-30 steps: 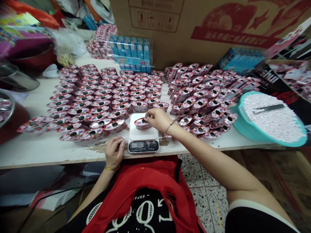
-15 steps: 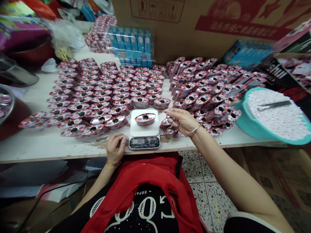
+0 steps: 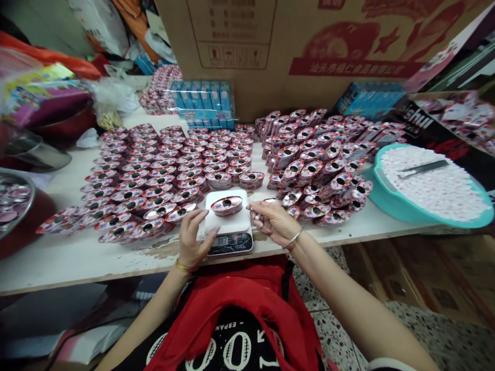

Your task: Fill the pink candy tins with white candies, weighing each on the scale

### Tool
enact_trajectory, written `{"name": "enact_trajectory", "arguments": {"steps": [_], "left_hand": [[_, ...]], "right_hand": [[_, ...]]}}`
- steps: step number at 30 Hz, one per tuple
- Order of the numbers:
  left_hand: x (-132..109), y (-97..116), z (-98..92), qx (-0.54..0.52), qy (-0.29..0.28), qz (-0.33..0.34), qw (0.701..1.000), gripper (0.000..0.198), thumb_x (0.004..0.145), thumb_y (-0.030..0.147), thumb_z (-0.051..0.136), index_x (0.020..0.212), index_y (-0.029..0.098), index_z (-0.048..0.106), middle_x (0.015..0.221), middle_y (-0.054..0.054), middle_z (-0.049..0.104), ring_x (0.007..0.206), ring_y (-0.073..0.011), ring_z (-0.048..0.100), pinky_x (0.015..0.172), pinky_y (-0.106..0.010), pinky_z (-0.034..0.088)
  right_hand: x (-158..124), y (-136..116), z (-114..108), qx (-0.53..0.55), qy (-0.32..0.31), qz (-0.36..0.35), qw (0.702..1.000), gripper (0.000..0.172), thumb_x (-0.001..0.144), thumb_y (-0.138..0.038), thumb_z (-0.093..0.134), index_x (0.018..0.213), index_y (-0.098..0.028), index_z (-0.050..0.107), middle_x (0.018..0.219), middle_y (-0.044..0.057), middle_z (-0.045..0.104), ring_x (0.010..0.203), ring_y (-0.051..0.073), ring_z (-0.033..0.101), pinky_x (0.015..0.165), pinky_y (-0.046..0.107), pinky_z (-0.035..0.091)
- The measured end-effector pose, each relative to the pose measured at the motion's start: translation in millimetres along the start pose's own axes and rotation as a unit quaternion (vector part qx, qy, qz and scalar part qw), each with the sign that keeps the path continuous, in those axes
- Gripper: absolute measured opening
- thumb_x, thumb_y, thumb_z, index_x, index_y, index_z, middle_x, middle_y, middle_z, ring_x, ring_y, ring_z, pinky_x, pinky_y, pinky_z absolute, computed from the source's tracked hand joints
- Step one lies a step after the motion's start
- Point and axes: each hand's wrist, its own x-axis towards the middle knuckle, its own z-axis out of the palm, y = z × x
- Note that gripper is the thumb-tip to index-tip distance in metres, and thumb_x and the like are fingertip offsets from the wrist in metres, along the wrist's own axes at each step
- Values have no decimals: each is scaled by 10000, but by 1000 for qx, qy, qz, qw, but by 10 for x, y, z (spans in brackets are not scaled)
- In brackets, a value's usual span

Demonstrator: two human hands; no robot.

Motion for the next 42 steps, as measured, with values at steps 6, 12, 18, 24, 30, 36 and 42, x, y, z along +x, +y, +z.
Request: {"name": "enact_trajectory", "arguments": {"steps": [6,12,18,24,30,36,42], "left_hand": [[441,-3,256,74,-103,8,992,599,768,455,613,1262,166,433,1141,-125,555,1043,-257,504,867,-375,360],[610,147,46,107,-130,79,983,306,776,310,602,1064,213,569,919,-48,598,856,-202,501,759,-352,311],[621,153,-103,167,-116,166,965,263,791,272,581,1047,217,589,922,-61,599,854,-209,480,751,-363,292],[565,183,-260,170,-89,200,961,290,790,237,597,1079,243,573,962,-60,596,879,-194,498,803,-355,318],[481,149,-281,157,-93,168,969,289,783,249,601,1072,240,582,946,-60,594,886,-205,496,796,-362,314],[377,56,-194,137,-109,117,978,332,762,288,622,1083,226,567,957,-65,588,891,-223,482,782,-365,309],[294,63,-107,103,-81,7,991,319,758,292,618,1048,178,550,897,-63,548,856,-209,479,757,-340,341]], "right_hand": [[13,393,76,126,-3,26,992,159,747,-289,603,744,-138,552,642,-7,490,468,54,417,341,161,193],[157,626,233,214,35,52,975,178,829,-244,485,836,-101,590,666,34,548,529,85,501,393,165,293],[316,591,382,266,43,32,963,201,888,-233,405,788,-123,542,579,17,527,489,101,493,397,182,319],[269,546,510,267,35,20,963,199,862,-165,381,764,-118,548,588,16,529,491,99,500,408,183,336],[271,576,564,265,61,16,962,205,851,-136,371,757,-109,551,617,29,544,482,97,491,394,189,332],[288,604,522,260,63,40,963,211,861,-156,391,763,-102,570,605,37,545,496,97,494,407,186,345],[159,614,477,216,63,3,974,74,704,-126,628,767,-91,611,637,28,547,568,75,488,464,165,358]]}}
